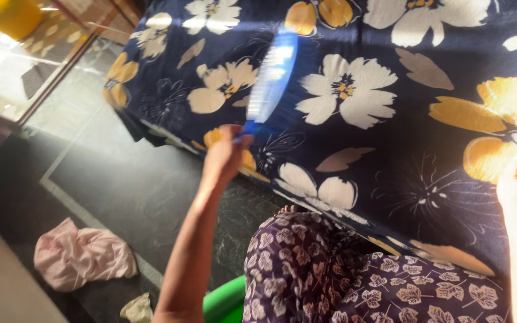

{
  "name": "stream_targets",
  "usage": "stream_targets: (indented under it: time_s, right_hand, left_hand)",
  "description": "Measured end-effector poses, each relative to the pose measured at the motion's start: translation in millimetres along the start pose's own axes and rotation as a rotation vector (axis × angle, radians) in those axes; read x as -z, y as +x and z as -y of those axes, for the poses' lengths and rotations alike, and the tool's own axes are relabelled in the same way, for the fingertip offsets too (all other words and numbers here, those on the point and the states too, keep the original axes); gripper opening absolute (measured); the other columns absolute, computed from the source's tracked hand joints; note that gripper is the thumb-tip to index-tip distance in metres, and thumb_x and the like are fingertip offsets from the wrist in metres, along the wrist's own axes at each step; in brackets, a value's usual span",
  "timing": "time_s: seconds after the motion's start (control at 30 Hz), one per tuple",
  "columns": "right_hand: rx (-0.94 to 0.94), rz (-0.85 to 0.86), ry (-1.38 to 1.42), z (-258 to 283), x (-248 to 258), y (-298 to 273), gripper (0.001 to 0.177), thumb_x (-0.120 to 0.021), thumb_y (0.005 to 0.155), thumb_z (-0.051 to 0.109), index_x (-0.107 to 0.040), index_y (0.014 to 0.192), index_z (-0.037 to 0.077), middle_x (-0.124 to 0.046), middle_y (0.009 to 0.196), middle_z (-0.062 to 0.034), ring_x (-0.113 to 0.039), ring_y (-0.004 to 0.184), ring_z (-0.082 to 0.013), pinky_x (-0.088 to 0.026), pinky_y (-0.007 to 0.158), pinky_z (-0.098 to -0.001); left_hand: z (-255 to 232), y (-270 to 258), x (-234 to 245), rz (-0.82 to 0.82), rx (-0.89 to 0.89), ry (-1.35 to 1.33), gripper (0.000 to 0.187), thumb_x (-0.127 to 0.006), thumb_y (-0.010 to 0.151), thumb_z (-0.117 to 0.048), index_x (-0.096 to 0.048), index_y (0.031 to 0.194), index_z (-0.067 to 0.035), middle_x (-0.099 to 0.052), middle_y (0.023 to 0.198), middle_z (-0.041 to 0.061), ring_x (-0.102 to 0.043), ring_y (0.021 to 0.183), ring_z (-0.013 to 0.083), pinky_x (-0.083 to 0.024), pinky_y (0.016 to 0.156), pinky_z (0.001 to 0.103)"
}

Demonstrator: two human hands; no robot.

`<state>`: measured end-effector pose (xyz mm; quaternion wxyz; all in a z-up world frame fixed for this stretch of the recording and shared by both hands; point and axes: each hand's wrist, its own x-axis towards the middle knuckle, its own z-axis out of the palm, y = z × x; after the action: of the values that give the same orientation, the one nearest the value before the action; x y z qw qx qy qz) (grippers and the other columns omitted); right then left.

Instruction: The person cleans a bed by using a blue brush to sweep the surface of the floral-patterned bedspread and the edges of the bed frame.

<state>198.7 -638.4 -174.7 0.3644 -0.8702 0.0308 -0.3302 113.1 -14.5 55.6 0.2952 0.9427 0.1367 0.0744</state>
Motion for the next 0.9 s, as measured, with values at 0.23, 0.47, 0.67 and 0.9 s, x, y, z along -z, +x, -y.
stream_targets:
  time_s: [0.23,0.47,0.67,0.9]
  right_hand:
    - [0.178,0.022,-0.270,52.5,31.1,-3.2,0.015,-0.056,0.106,0.001,-0.061,0.120,-0.004,-0.064,0.118,-0.0231,-0.063,0.114,-0.0414,-0.051,0.099,-0.0453]
    - [0.131,-0.009,-0.175,69.1,26.8,3.5,0.013,-0.058,0.112,0.001,-0.061,0.124,-0.005,-0.066,0.118,-0.0233,-0.066,0.111,-0.0388,-0.054,0.101,-0.0446]
    - [0.056,0.013,-0.151,1.1,10.4,-9.9,0.020,-0.054,0.110,0.004,-0.059,0.128,-0.003,-0.066,0.123,-0.0225,-0.066,0.114,-0.0362,-0.054,0.101,-0.0406]
    - [0.192,-0.022,-0.243,-19.8,3.2,-3.7,0.016,-0.051,0.104,0.001,-0.059,0.118,-0.001,-0.063,0.119,-0.0199,-0.062,0.113,-0.0370,-0.051,0.101,-0.0418]
  left_hand:
    - [-108.9,87.9,-92.1,0.239,-0.301,0.224,0.044,-0.053,0.101,-0.048,-0.070,0.095,-0.008,-0.072,0.089,0.022,-0.069,0.089,0.0437,-0.054,0.076,0.056]
    - [-49.8,150.4,-55.4,0.214,-0.212,0.254,0.036,-0.054,0.097,-0.044,-0.072,0.109,-0.015,-0.072,0.095,0.019,-0.068,0.094,0.0424,-0.053,0.079,0.055]
    - [40.5,136.4,11.0,-0.012,-0.011,0.409,0.042,-0.053,0.102,-0.045,-0.073,0.101,-0.008,-0.073,0.089,0.019,-0.070,0.088,0.0420,-0.053,0.078,0.055]
    - [27.2,101.5,26.7,0.118,0.028,-0.150,0.045,-0.052,0.105,-0.041,-0.068,0.099,0.000,-0.066,0.082,0.026,-0.069,0.080,0.0450,-0.053,0.072,0.057]
